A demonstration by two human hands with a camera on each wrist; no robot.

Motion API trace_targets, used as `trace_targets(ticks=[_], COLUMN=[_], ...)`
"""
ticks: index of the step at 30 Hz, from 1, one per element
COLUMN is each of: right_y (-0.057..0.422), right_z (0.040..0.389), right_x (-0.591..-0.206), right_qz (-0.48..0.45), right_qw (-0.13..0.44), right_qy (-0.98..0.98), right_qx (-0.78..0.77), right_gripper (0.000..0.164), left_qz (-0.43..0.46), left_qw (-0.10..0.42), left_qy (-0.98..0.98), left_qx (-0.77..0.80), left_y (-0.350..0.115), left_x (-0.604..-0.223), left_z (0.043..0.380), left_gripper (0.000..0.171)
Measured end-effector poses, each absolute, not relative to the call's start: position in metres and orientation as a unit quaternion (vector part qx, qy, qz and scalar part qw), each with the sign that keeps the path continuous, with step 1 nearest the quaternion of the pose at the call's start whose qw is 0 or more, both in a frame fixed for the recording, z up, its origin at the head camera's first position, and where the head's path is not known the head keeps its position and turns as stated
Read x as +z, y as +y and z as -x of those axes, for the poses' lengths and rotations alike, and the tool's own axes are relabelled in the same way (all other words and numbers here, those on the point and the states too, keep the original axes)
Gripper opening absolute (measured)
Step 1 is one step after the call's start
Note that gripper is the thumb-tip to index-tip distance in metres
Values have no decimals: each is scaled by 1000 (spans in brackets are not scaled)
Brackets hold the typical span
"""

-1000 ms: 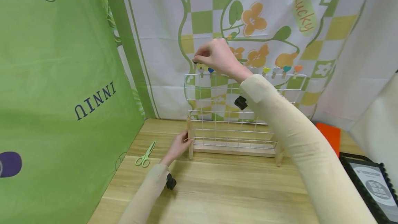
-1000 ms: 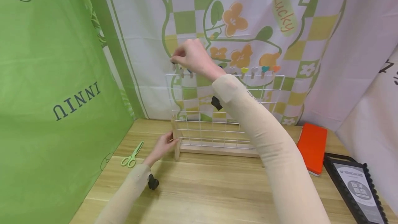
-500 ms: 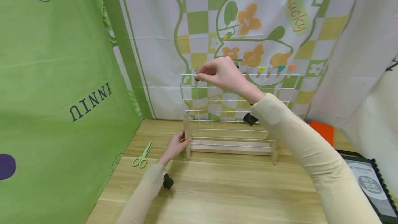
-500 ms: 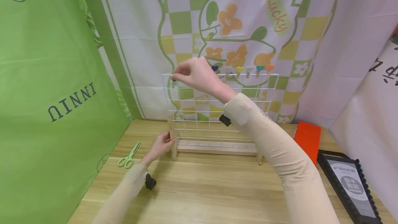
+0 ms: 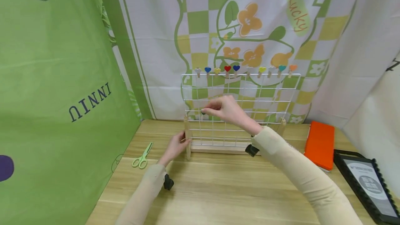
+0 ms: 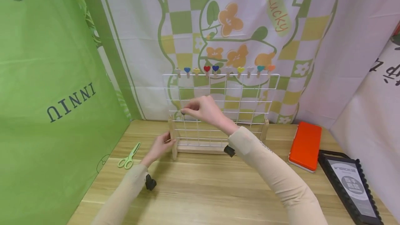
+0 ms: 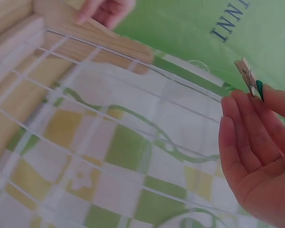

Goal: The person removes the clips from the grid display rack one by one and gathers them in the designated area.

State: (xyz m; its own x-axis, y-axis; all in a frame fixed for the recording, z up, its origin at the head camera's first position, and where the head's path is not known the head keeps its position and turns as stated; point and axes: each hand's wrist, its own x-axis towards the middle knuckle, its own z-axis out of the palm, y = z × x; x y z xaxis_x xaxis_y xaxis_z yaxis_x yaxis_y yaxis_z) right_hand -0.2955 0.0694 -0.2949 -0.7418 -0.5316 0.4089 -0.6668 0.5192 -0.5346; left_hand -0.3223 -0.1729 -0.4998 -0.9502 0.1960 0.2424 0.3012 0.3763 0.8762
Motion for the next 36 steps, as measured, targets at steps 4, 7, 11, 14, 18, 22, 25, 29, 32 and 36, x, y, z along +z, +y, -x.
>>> trace_targets(ticks=[4,7,11,14,18,22,25,29,32,36], right_y=[70,69,67,65,63,61,57,52,48,45], right_z=[295,295,293,291,290,290,292,291,290,288], right_x=[-326,-352,-388,-414,-447,-478,-496,-511,-516,-519], right_qz=[-339,-342,-350,-355,-356,-347,-348,-346,-327,-301], right_qw=[65,34,0,-22,-52,-74,-74,-77,-100,-111], right_qy=[-867,-865,-861,-859,-859,-862,-863,-862,-860,-863], right_qx=[359,366,370,369,364,361,358,362,378,390], right_gripper=[18,18,18,18,18,17,17,16,16,16], left_qz=[158,160,152,151,152,149,145,147,150,152], left_qw=[51,48,38,37,41,43,44,45,48,51], left_qy=[-824,-825,-825,-823,-822,-826,-830,-831,-832,-832], left_qx=[-541,-539,-543,-546,-547,-542,-537,-534,-532,-531], left_y=[-174,-174,-174,-174,-174,-175,-175,-175,-175,-175], left_x=[-499,-498,-496,-496,-498,-499,-499,-499,-499,-499], left_z=[322,321,320,320,321,321,322,321,321,322], left_gripper=[47,46,46,46,45,46,45,44,43,42])
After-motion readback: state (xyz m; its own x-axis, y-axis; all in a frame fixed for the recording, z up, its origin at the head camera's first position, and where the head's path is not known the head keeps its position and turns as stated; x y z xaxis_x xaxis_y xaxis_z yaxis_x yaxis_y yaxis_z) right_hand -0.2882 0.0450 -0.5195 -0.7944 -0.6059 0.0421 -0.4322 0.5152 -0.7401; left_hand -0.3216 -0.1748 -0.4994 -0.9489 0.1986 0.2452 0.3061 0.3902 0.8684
